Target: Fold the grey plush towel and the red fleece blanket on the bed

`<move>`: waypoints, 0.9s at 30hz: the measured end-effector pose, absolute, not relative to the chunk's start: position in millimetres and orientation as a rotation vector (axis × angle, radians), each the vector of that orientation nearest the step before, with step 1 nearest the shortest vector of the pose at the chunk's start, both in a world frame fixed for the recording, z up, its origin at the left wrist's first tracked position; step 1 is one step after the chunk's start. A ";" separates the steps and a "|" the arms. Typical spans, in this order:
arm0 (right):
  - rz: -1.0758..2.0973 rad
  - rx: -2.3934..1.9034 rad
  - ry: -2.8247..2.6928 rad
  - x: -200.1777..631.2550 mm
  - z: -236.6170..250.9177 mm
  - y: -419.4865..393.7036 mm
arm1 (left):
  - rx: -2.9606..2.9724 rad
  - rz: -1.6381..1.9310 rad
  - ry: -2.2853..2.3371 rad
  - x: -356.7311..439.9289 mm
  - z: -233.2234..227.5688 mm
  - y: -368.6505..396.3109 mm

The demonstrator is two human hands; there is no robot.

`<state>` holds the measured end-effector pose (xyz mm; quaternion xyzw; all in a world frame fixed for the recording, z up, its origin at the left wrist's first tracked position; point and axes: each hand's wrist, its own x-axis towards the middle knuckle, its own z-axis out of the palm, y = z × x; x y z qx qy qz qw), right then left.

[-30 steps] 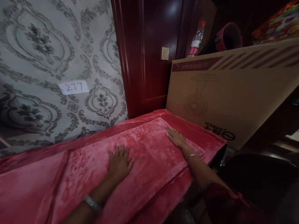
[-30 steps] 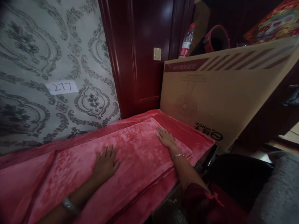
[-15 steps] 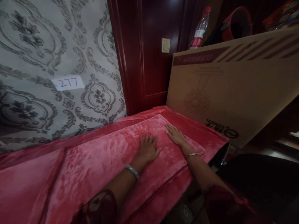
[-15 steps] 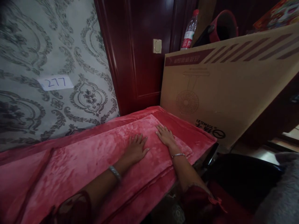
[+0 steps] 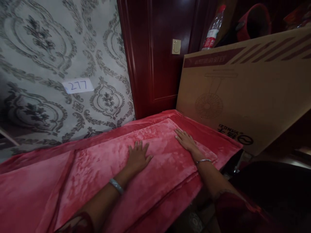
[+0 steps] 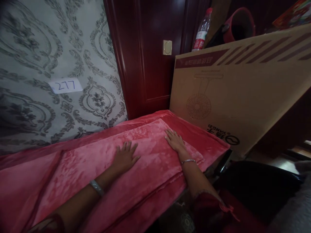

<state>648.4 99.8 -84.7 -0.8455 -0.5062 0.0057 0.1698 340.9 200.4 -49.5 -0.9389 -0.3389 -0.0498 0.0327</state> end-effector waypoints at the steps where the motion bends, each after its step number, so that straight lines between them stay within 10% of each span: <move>1: 0.008 -2.398 -1.443 649.1 -85.5 99.7 | -2.864 -0.140 -1.074 331.7 -48.5 203.5; 14: -0.012 -2.407 -1.449 648.7 -86.8 101.8 | -2.678 -0.013 -1.504 280.9 -25.7 214.9; 27: 0.003 -2.382 -1.436 647.2 -85.1 102.3 | -3.121 -0.094 -0.834 442.2 -24.8 212.9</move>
